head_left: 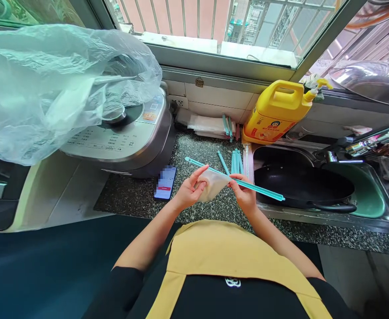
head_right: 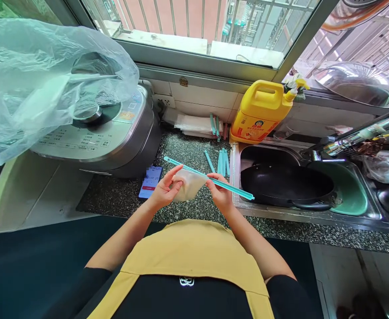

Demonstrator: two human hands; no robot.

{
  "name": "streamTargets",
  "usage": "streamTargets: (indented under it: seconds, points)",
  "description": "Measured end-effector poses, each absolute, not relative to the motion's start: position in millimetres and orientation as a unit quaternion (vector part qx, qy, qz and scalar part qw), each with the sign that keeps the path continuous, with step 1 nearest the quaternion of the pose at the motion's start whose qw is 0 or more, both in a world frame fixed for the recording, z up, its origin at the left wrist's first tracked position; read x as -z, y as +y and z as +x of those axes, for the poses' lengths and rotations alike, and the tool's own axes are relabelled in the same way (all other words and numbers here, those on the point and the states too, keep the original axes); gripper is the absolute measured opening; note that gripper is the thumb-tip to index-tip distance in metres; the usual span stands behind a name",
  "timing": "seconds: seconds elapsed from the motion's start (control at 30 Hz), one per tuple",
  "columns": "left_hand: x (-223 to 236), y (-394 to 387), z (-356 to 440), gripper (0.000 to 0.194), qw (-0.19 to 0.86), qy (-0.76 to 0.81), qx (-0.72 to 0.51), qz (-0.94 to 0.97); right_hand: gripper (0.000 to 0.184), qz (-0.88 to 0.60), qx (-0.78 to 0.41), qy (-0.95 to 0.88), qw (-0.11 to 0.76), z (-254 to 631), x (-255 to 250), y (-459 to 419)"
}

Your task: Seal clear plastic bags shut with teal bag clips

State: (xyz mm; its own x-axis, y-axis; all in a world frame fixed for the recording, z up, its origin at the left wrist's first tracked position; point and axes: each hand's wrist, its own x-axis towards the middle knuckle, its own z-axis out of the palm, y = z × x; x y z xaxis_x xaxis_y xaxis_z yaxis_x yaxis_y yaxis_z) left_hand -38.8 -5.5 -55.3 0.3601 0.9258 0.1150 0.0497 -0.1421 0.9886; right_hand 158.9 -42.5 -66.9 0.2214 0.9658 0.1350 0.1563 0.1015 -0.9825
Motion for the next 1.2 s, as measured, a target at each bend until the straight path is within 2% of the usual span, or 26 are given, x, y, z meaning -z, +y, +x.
streamTargets:
  seconds: [0.17,0.3,0.43,0.57,0.63,0.83,1.2]
  points:
    - [51,-3,-36,0.063,0.546,0.382,-0.407,0.625,0.018,-0.568,-0.352,-0.503,0.547,154,67,-42]
    - [51,-7,-27,0.071,0.575,0.422,-0.472,0.517,0.014,-0.585,-0.337,-0.483,0.557,151,68,-40]
    - [55,-12,-19,0.054,0.590,0.469,-0.536,0.380,0.014,-0.596,-0.328,-0.464,0.566,151,69,-39]
    - [57,-8,-18,0.039,0.664,0.476,-0.464,0.343,0.016,-0.599,-0.320,-0.483,0.552,150,68,-41]
    - [58,-4,-19,0.036,0.669,0.477,-0.463,0.333,0.017,-0.598,-0.317,-0.496,0.544,151,65,-43]
    - [56,2,-21,0.033,0.656,0.483,-0.524,0.249,0.021,-0.599,-0.310,-0.502,0.541,157,59,-47]
    - [49,4,-21,0.038,0.688,0.473,-0.511,0.202,0.017,-0.584,-0.299,-0.524,0.543,160,61,-44]
